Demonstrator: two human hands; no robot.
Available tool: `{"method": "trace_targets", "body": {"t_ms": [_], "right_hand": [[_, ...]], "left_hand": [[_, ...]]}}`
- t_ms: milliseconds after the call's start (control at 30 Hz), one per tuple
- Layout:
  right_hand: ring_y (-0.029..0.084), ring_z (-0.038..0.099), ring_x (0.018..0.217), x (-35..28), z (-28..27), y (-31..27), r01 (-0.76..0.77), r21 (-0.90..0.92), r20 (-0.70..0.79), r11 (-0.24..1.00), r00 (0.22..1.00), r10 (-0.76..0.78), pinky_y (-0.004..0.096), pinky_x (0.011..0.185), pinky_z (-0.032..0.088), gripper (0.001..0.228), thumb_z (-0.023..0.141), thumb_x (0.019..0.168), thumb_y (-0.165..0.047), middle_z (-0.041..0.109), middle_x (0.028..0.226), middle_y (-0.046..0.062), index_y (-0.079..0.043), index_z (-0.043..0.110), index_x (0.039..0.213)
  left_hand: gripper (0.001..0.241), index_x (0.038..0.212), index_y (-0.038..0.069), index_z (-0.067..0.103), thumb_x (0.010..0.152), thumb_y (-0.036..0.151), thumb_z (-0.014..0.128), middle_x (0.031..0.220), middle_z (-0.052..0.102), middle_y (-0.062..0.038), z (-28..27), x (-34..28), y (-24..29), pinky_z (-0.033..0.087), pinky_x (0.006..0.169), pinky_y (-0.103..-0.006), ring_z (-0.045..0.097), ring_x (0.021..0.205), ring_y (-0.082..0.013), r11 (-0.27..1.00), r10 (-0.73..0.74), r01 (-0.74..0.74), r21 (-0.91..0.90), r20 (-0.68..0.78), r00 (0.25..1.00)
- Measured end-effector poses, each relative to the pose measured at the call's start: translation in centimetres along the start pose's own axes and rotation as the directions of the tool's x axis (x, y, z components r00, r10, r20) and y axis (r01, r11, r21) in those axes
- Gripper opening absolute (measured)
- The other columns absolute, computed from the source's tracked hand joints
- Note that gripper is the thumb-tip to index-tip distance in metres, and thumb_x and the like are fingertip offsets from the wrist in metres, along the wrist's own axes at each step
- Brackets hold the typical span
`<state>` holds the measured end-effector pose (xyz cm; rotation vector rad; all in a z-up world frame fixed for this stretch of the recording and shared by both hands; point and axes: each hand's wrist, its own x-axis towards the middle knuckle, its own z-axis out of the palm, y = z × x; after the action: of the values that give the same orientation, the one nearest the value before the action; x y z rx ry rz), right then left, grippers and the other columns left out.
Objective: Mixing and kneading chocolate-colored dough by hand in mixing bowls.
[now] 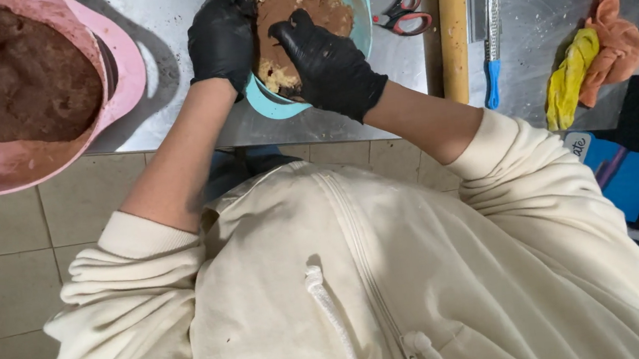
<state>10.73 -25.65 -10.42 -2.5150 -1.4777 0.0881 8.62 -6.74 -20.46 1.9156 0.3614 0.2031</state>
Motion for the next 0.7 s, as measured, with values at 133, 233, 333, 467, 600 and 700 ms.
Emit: {"method": "trace_targets", "body": {"t_ms": [133, 233, 333, 467, 600, 700], "right_hand": [[0.039, 0.068, 0.108, 1.3, 1.0, 0.8, -0.132, 0.008, 0.037, 0.991, 0.991, 0.132, 0.049, 0.078, 0.057, 0.077, 0.094, 0.088, -0.035, 0.056, 0.134, 0.026, -0.009, 0.048, 0.143], [0.042, 0.069, 0.106, 1.7, 4.4, 4.0, -0.148, -0.157, 0.017, 0.976, 0.988, 0.152, 0.049, 0.072, 0.058, 0.086, 0.087, 0.073, -0.023, 0.051, 0.143, 0.034, -0.009, 0.045, 0.147], [0.044, 0.067, 0.110, 1.4, 6.6, 6.7, -0.109, -0.139, -0.006, 0.984, 0.994, 0.109, 0.047, 0.079, 0.059, 0.088, 0.085, 0.083, -0.018, 0.045, 0.151, 0.035, -0.007, 0.039, 0.157], [0.041, 0.069, 0.118, 1.7, 6.9, 8.2, -0.101, -0.124, 0.017, 0.987, 0.994, 0.104, 0.047, 0.087, 0.059, 0.092, 0.081, 0.082, -0.010, 0.047, 0.155, 0.027, -0.007, 0.036, 0.162], [0.043, 0.061, 0.130, 1.8, 5.2, 10.1, -0.086, -0.008, 0.050, 0.996, 0.995, 0.087, 0.047, 0.099, 0.055, 0.088, 0.083, 0.084, -0.011, 0.049, 0.155, 0.025, -0.009, 0.038, 0.159], [0.043, 0.053, 0.142, 1.8, 0.1, 9.3, -0.053, 0.215, 0.154, 0.975, 0.988, 0.020, 0.046, 0.112, 0.051, 0.087, 0.087, 0.088, -0.015, 0.048, 0.157, 0.025, -0.007, 0.038, 0.160]], "left_hand": [[0.034, 0.137, 0.022, 0.065, 0.103, 0.026, 0.062, 0.116, 0.074, -0.015, -1.1, 0.2, 1.1, 0.054, 0.088, -0.0496, 0.068, 0.105, -0.0410, 0.998, -0.002, -0.002, 0.057, 0.067, 0.998], [0.039, 0.136, 0.020, 0.066, 0.098, 0.026, 0.069, 0.118, 0.073, -0.017, -1.4, 0.4, 0.4, 0.055, 0.089, -0.0468, 0.068, 0.106, -0.0404, 0.989, 0.141, -0.143, 0.042, 0.043, 0.989], [0.038, 0.138, 0.023, 0.067, 0.099, 0.025, 0.069, 0.121, 0.073, -0.015, -1.2, 0.6, -0.5, 0.056, 0.091, -0.0448, 0.070, 0.107, -0.0381, 0.988, 0.155, -0.156, 0.015, 0.050, 0.987], [0.039, 0.139, 0.022, 0.066, 0.101, 0.026, 0.070, 0.123, 0.073, -0.015, -1.5, 0.7, -0.2, 0.056, 0.091, -0.0449, 0.069, 0.109, -0.0382, 0.980, 0.197, -0.198, 0.008, 0.037, 0.980], [0.038, 0.139, 0.024, 0.065, 0.101, 0.027, 0.065, 0.122, 0.072, -0.014, -0.9, 1.1, 0.4, 0.055, 0.090, -0.0460, 0.068, 0.108, -0.0379, 0.993, 0.105, -0.105, 0.051, 0.010, 0.994], [0.035, 0.140, 0.024, 0.064, 0.104, 0.027, 0.061, 0.127, 0.072, -0.012, -0.6, 0.7, 1.0, 0.054, 0.092, -0.0465, 0.067, 0.111, -0.0378, 0.994, 0.102, -0.102, 0.032, -0.020, 0.995]]}}
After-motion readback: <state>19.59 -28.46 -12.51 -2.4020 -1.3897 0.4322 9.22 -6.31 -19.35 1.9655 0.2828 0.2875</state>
